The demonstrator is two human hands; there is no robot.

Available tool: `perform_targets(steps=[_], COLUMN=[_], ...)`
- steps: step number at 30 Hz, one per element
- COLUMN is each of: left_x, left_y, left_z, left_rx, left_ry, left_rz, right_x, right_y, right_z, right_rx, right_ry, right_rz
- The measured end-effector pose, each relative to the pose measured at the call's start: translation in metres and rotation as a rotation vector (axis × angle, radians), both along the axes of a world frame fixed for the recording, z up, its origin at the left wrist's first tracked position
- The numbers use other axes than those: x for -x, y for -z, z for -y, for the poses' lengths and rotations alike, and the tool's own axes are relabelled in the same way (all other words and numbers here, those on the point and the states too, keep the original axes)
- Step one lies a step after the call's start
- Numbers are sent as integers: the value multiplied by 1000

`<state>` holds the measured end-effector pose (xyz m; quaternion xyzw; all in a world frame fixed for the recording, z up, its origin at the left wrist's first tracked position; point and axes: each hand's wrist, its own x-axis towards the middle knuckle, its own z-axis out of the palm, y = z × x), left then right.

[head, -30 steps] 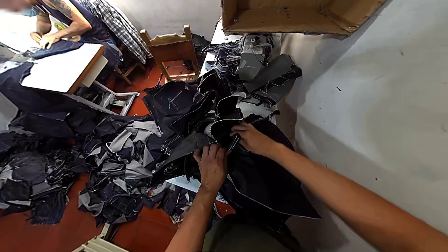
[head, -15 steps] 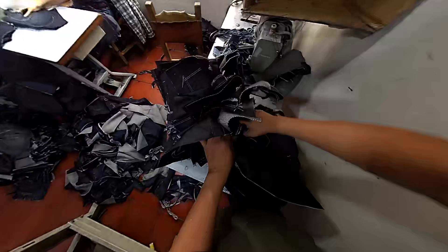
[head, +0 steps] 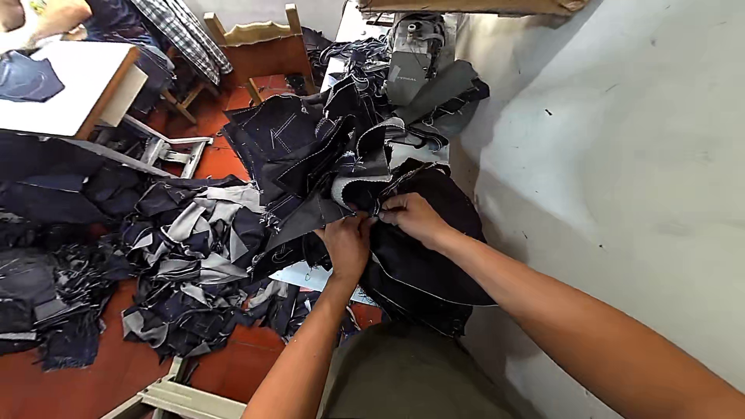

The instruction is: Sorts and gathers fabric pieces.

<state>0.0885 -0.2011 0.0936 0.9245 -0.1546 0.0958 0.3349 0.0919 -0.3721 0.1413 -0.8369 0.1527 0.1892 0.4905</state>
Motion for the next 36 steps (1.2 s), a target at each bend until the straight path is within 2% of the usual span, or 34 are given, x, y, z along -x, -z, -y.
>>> perform_targets(steps=[3, 5, 9, 11, 13, 14, 16, 18, 23, 27, 33, 36], left_x=[1, 1, -4, -4, -4, -5, -6, -8, -13, -15, -14, -7], left_y=[10, 16, 13, 7, 6, 7, 7, 3, -8, -8, -9, -9], left_z=[-8, -11, -14, -19, -23, -22, -15, -8, 1, 0, -11, -16], left_rx=[92, 89, -82, -163, -196, -195, -186, -188, -198, -208, -217, -212], left_ry=[17, 35, 115, 155, 176, 176, 144, 110, 70, 73, 107, 128], left_rz=[12, 73, 234, 270, 265, 250, 221, 198, 97, 125, 137, 109], right_x=[-2, 6, 28, 26, 15, 7, -6, -5, 6, 14, 9, -3], right_y=[-25, -26, 10, 23, 26, 22, 1, -13, -4, -18, -47, -55], right_z=[1, -2, -11, -20, -16, -10, -12, -29, -56, -45, -41, -37], right_rx=[-825, -1231, -1748, -1874, -1740, -1536, -957, -617, -262, 262, 638, 664], right_ry=[238, 375, 482, 450, 380, 365, 403, 439, 463, 304, -186, -448], right_rz=[-459, -536, -417, -426, -517, -568, -560, -428, -223, -155, -329, -329])
